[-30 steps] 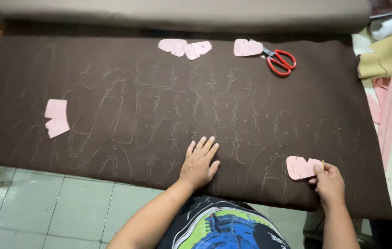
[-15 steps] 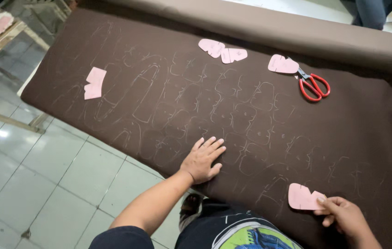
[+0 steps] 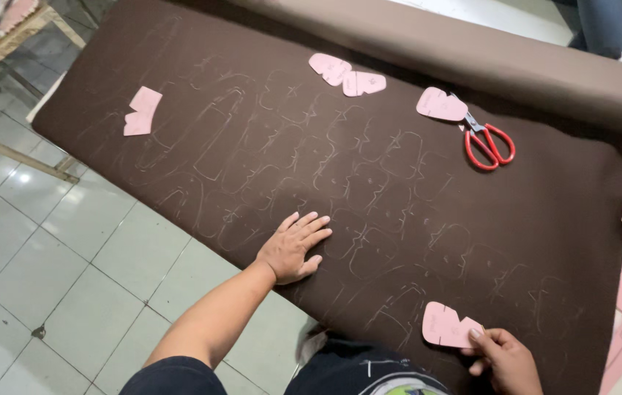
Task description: The person places pink paper pattern pieces on a large sheet of brown leather, aligns and smooths them flat, and traces around the pattern edges with a pen to mark cutting outlines. They then pick up a small bottle, apply liquid from it onto a pattern piece, and wipe with a tissue.
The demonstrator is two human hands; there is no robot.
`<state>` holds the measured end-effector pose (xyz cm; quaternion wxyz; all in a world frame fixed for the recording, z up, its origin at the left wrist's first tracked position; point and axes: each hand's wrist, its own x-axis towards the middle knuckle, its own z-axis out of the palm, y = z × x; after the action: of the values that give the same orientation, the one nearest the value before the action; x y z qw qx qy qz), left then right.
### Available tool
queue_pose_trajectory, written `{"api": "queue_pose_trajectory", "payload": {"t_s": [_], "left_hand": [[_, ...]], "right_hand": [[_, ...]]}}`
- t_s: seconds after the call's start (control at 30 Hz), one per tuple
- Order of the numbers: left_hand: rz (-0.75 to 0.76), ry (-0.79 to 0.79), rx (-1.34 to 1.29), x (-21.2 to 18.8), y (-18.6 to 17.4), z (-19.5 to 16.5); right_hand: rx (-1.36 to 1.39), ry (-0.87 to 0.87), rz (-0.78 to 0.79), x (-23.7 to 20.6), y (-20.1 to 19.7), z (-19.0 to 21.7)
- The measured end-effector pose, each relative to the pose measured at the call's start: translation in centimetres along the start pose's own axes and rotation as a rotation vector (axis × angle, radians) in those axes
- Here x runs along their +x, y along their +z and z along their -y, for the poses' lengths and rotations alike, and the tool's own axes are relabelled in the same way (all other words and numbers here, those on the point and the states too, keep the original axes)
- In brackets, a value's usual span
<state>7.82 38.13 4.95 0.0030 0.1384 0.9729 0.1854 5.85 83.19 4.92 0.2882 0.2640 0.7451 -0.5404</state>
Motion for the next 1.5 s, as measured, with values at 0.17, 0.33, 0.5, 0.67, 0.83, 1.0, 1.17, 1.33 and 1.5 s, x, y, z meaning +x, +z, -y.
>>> {"api": "queue_pose_trajectory", "payload": {"t_s": [0.17, 0.33, 0.5, 0.67, 0.83, 1.0, 1.17, 1.33, 1.5], "left_hand": [[0.01, 0.005, 0.001, 0.6, 0.2, 0.2], [-0.023, 0.04, -0.014, 1.5, 0.5, 0.5], [-0.044, 0.041, 0.016, 2.3, 1.7, 0.1], [-0.073, 0.052, 0.037, 3.0, 3.2, -1.0], [-0.066, 0.056, 0.057, 2.7, 4.4, -1.3], [-0.051, 0.039, 0.052, 2.4, 5.2, -1.2], [-0.04, 0.019, 0.07, 2.8, 5.8, -1.4], [-0.07, 0.056, 0.039, 2.8, 5.5, -1.6], [-0.035, 0.019, 0.052, 3.2, 4.8, -1.6]], "right_hand": [[-0.036, -0.009, -0.012, -0.1, -0.5, -0.1], [-0.012, -0.008, -0.036, 0.3, -0.6, 0.2], [-0.1, -0.03, -0.107, 0.6, -0.8, -0.1], [-0.026, 0.027, -0.146, 0.5, -1.5, -0.4], [0.036, 0.062, -0.14, 0.3, -2.2, -0.5], [0.064, 0.037, -0.098, 0.2, -2.9, -0.8], [0.055, 0.036, -0.064, 0.8, -3.7, -1.3], [0.1, 0.065, -0.036, 1.1, -3.8, -2.2], [-0.02, -0.188, -0.327, 2.3, -4.8, -2.0]]}}
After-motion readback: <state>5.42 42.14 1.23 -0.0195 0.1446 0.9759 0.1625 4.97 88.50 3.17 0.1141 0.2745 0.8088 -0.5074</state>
